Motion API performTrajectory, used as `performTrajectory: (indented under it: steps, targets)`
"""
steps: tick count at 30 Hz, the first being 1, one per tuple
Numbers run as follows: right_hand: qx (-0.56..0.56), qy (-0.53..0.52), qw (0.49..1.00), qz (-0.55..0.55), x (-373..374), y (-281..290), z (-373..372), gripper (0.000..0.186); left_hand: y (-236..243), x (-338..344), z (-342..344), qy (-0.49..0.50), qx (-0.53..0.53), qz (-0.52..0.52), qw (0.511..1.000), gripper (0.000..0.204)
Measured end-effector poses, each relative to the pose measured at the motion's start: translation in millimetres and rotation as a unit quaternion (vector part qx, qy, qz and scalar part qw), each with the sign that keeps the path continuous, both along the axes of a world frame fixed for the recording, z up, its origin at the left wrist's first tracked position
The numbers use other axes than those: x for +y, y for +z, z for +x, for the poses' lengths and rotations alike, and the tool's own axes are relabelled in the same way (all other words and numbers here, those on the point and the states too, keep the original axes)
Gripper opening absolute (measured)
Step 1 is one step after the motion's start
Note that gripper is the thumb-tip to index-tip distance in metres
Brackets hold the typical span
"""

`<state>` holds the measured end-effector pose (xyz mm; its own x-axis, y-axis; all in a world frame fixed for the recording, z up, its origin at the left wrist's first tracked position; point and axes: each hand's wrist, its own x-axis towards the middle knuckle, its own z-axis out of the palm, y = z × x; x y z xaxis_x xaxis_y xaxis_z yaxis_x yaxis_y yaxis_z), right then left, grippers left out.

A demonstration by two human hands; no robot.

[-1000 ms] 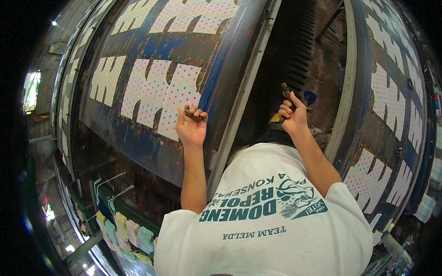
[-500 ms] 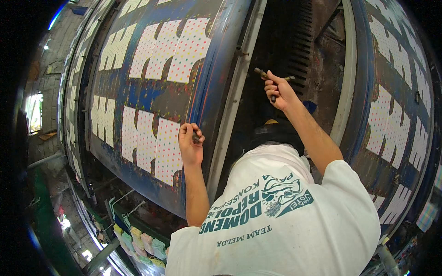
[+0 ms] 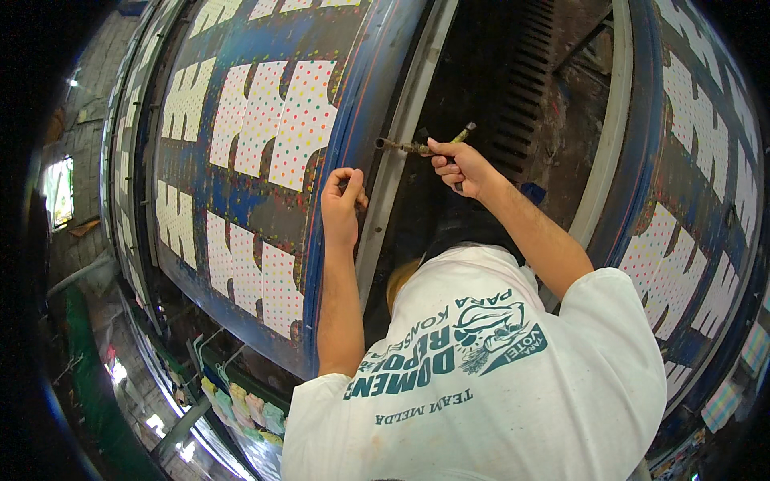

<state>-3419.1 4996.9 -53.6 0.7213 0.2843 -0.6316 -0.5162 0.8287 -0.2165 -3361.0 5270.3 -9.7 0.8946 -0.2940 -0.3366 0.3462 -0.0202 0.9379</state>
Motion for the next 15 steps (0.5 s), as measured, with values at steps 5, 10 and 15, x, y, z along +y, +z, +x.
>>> performTrajectory:
  steps: [5,10,15]
  targets:
    - [0.037,0.023,0.991,0.123,-11,-8,9,0.024,-8,-31,22,-0.026,-0.174,0.17,0.97,0.025]
    - [0.049,0.042,0.98,0.188,-20,-19,14,0.027,-6,-45,25,-0.066,-0.224,0.197,0.952,0.031]
    - [0.046,0.051,0.985,0.159,-22,-16,15,0.027,-6,-47,28,-0.065,-0.241,0.194,0.949,0.03]
